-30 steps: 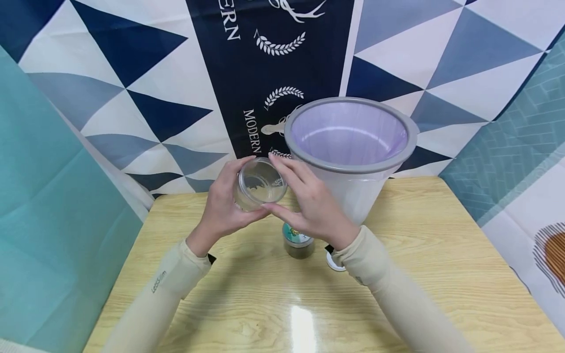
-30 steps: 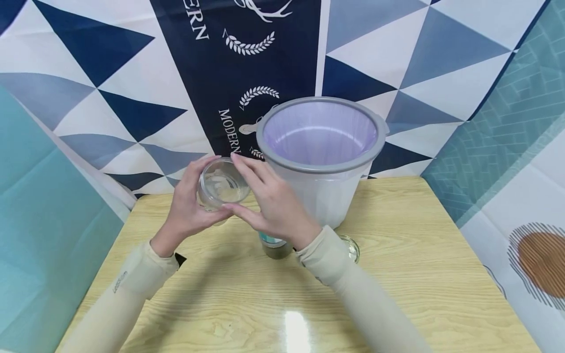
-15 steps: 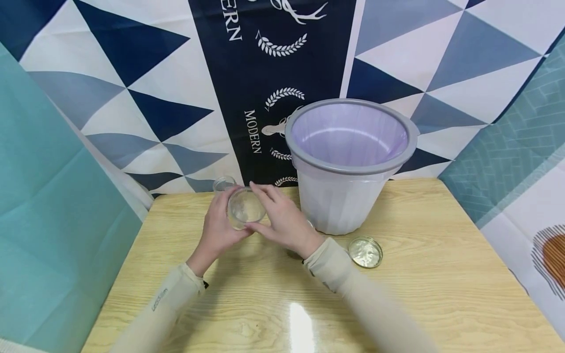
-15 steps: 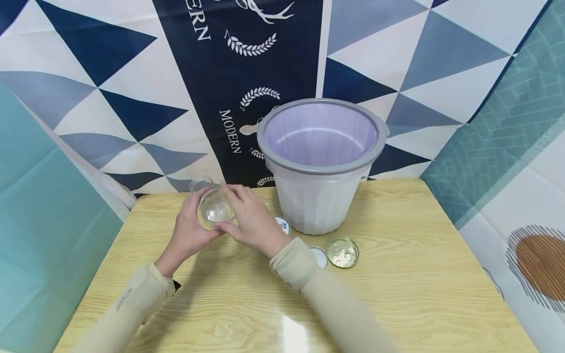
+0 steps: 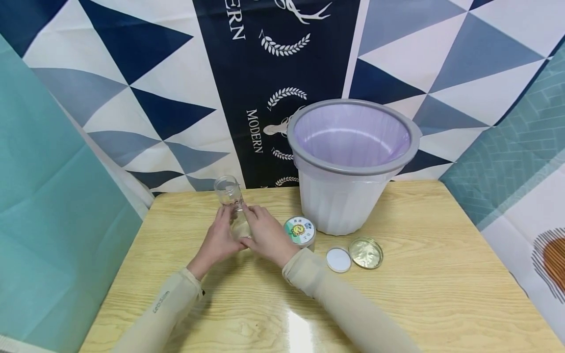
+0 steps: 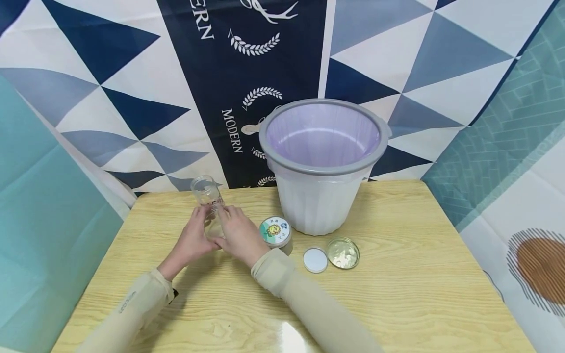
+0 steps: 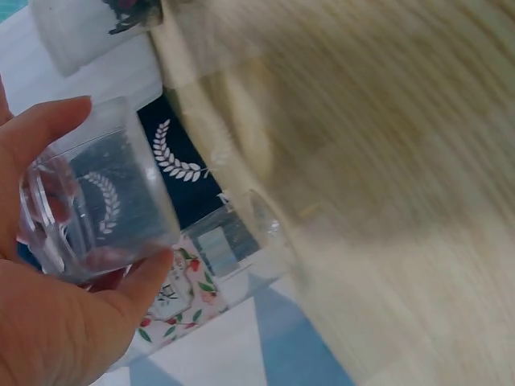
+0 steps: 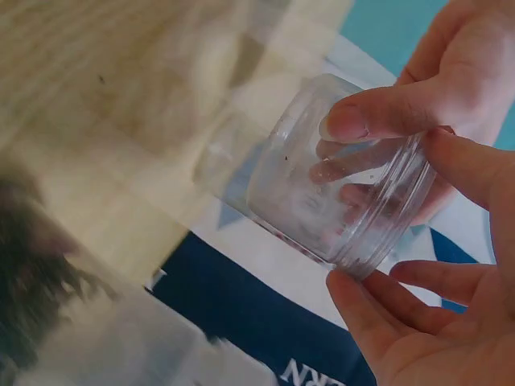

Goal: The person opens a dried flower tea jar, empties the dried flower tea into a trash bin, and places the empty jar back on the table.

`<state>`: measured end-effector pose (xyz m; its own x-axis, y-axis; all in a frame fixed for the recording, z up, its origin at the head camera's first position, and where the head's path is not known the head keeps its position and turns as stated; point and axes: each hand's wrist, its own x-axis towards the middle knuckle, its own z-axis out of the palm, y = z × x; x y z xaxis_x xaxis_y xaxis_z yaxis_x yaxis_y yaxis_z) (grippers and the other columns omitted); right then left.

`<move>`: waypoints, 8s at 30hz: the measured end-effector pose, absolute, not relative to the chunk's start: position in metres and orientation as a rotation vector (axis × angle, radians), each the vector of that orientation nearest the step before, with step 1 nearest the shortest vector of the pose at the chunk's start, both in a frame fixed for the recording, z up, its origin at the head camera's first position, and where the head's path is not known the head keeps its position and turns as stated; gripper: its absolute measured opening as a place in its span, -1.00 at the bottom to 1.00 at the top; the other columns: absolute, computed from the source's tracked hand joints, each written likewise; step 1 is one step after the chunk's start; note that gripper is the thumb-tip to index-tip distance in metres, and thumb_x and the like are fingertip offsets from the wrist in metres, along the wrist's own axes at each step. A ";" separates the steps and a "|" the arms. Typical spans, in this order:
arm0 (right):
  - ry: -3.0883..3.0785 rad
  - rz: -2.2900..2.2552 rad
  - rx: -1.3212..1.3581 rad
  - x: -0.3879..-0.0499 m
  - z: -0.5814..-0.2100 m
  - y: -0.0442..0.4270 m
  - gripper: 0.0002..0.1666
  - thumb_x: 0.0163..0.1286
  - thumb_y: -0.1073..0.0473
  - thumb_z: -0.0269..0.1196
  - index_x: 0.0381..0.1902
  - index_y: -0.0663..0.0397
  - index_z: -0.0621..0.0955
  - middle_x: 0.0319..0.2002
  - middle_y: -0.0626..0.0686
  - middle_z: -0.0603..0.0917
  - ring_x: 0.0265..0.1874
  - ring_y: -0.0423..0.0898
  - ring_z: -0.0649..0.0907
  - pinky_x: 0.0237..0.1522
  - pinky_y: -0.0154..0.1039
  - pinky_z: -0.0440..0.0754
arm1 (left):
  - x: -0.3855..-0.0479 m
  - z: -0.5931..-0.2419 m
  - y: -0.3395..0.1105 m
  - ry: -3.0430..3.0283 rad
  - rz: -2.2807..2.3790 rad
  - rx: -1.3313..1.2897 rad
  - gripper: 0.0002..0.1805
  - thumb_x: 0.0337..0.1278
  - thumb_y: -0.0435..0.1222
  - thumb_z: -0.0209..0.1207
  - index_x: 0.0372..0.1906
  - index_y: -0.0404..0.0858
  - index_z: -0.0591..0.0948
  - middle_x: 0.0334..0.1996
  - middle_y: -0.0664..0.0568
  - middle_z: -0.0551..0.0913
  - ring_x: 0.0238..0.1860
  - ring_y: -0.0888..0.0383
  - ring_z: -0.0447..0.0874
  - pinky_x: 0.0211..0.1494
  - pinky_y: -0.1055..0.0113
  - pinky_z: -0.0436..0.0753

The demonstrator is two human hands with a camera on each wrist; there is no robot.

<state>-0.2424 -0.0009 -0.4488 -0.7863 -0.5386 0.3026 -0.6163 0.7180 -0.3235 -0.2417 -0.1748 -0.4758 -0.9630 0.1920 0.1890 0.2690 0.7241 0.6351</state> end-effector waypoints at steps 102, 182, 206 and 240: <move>-2.142 0.884 0.898 -0.200 -0.357 0.137 -0.43 0.44 -0.01 0.33 0.31 0.13 0.61 -0.01 0.09 0.73 0.05 0.01 0.71 0.13 -0.08 0.67 | -0.235 -0.395 -0.093 -2.421 -1.161 -0.753 0.01 -0.46 -0.17 0.62 0.32 -0.22 0.45 0.07 -0.03 0.57 0.05 0.06 0.62 0.20 0.07 0.68; -2.481 0.833 0.918 -0.216 -0.332 0.133 0.00 0.31 -0.29 0.38 0.57 0.00 0.35 0.20 0.08 0.56 -0.08 0.00 0.64 0.00 -0.03 0.64 | -0.225 -0.352 -0.078 -2.334 -0.513 -0.855 -0.02 -0.52 -0.07 0.57 0.22 -0.38 0.51 -0.07 -0.13 0.66 -0.10 -0.04 0.63 0.08 0.12 0.69; -2.470 0.825 1.006 -0.218 -0.332 0.142 0.02 0.26 -0.22 0.45 0.56 0.01 0.35 0.23 0.10 0.56 0.00 0.00 0.67 0.08 -0.01 0.66 | -0.223 -0.354 -0.076 -2.344 -0.501 -0.860 0.00 -0.54 -0.06 0.58 0.23 -0.36 0.50 -0.07 -0.12 0.66 -0.13 -0.02 0.62 0.03 0.13 0.70; -2.496 0.814 1.051 -0.218 -0.332 0.143 -0.04 0.24 -0.19 0.48 0.50 0.00 0.41 0.15 0.03 0.57 -0.17 -0.11 0.67 -0.14 -0.17 0.68 | -0.222 -0.355 -0.076 -2.360 -0.488 -0.868 0.00 -0.49 -0.05 0.60 0.25 -0.36 0.49 -0.03 -0.13 0.66 -0.08 -0.04 0.62 0.07 0.09 0.70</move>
<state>-0.2176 0.1432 -0.3318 -0.6819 -0.5510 0.4811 -0.7287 0.5690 -0.3811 -0.2224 -0.0760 -0.3554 -0.6254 0.4688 0.6238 0.6779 0.7223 0.1367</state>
